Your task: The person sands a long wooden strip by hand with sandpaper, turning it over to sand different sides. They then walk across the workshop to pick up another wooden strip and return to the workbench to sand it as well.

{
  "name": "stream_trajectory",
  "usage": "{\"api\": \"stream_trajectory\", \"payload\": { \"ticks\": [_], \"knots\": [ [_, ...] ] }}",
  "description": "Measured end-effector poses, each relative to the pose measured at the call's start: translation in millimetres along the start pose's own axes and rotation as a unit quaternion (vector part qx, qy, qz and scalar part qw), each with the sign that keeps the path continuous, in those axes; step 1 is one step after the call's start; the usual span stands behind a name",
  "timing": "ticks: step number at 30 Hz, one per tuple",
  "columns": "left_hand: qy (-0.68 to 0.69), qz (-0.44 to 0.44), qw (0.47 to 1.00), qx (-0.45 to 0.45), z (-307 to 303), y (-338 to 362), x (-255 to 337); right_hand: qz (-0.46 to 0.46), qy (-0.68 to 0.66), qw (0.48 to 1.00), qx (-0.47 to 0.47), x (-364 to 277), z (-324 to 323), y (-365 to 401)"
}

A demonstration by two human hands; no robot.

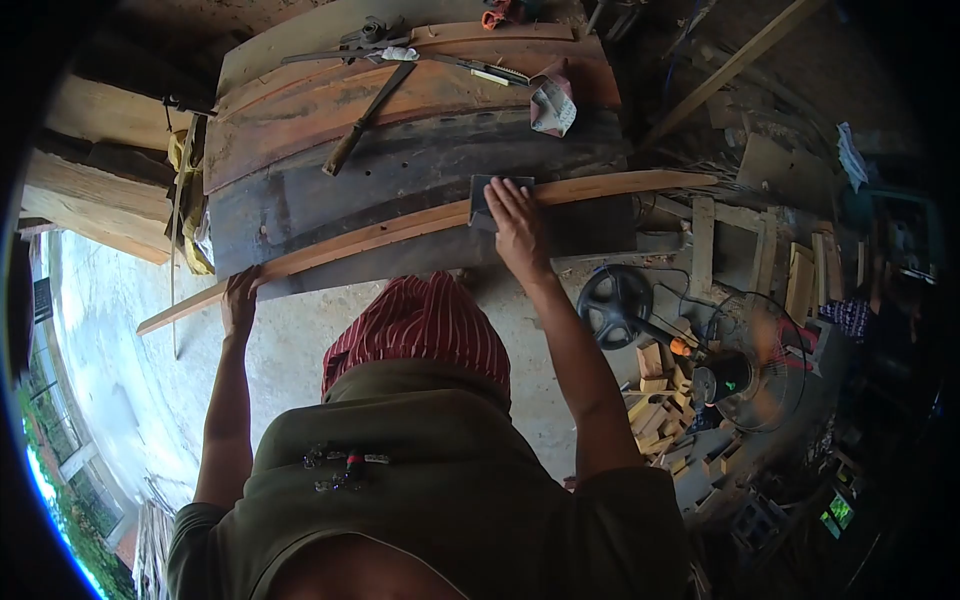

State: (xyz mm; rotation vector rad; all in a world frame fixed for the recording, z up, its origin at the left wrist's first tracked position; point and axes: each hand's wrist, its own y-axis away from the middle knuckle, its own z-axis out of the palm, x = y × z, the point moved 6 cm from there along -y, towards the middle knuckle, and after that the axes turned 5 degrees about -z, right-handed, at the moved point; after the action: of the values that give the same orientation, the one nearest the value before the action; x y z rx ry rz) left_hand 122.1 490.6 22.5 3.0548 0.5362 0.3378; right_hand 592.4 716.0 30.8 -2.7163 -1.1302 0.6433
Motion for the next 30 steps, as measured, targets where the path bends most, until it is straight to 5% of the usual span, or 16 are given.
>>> {"api": "stream_trajectory", "payload": {
  "ticks": [4, 8, 12, 15, 19, 23, 26, 30],
  "knots": [
    [-0.026, 0.013, 1.000, -0.004, 7, 8, 0, 0.159, 0.051, 0.986, 0.004, 76, -16, 31],
    [-0.009, 0.011, 1.000, -0.001, 14, 7, -11, 0.199, 0.008, 0.978, 0.058, 26, 6, 33],
    [0.038, 0.055, 0.998, -0.010, 7, -13, 44, -0.044, -0.117, 0.991, -0.047, -86, 48, 16],
    [0.069, 0.109, 0.990, -0.054, 13, -24, 108, -0.046, -0.147, 0.984, -0.085, -55, 25, 31],
    [0.091, 0.125, 0.987, -0.052, 30, -26, 137, 0.154, -0.012, 0.986, 0.059, 85, -39, 74],
    [0.121, 0.097, 0.987, -0.034, 32, -32, 132, 0.267, 0.083, 0.948, 0.154, 102, -35, 82],
    [0.120, 0.091, 0.988, -0.037, 31, -34, 136, 0.106, -0.032, 0.992, 0.065, 3, -5, 48],
    [0.114, 0.094, 0.989, -0.032, 33, -36, 134, 0.027, -0.041, 0.999, 0.016, 18, -8, 60]
  ]
}}
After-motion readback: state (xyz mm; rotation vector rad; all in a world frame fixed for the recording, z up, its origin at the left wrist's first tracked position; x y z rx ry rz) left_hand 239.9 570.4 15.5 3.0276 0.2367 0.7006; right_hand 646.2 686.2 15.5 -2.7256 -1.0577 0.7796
